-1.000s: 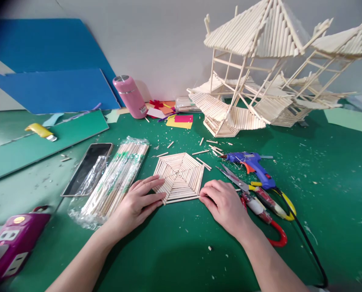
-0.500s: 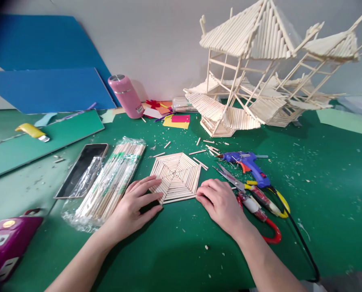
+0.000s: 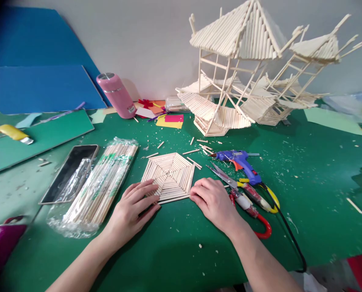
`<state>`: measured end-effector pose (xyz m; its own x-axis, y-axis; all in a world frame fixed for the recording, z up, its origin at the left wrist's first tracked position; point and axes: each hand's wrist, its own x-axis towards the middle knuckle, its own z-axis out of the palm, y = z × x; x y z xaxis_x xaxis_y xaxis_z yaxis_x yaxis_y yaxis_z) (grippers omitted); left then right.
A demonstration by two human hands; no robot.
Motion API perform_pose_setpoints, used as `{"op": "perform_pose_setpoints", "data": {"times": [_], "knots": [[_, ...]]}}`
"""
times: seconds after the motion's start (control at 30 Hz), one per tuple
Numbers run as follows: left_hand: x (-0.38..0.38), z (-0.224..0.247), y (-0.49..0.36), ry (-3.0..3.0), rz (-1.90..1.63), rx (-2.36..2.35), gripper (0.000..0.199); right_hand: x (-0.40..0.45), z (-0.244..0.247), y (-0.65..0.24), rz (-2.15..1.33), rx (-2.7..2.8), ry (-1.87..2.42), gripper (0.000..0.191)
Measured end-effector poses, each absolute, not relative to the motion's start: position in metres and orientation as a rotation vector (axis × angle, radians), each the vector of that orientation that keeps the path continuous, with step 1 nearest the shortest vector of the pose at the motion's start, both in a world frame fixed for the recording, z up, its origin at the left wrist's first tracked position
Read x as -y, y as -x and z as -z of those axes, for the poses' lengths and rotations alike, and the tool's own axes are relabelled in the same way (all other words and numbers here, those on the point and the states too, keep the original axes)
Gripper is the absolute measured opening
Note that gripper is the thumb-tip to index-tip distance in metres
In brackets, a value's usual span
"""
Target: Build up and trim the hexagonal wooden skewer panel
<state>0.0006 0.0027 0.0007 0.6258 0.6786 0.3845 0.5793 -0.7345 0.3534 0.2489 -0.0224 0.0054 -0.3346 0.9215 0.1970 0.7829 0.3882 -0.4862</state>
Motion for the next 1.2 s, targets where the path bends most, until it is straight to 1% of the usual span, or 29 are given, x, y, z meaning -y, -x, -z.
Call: {"op": "perform_pose_setpoints", "data": {"times": [0.8,1.2], "knots": [[-0.0031,0.0011,0.0007,-2.661,-0.731,-1.032,0.012,0.0216,-0.0043,-0.2488,-0.42,2.205,1.45,0.014],[-0.0031,-0.001,0.0002,-2.658,-0.728,-1.033,0.011,0.021,-0.0063,-0.2485,-0.513,2.17,1.419,0.011]]}}
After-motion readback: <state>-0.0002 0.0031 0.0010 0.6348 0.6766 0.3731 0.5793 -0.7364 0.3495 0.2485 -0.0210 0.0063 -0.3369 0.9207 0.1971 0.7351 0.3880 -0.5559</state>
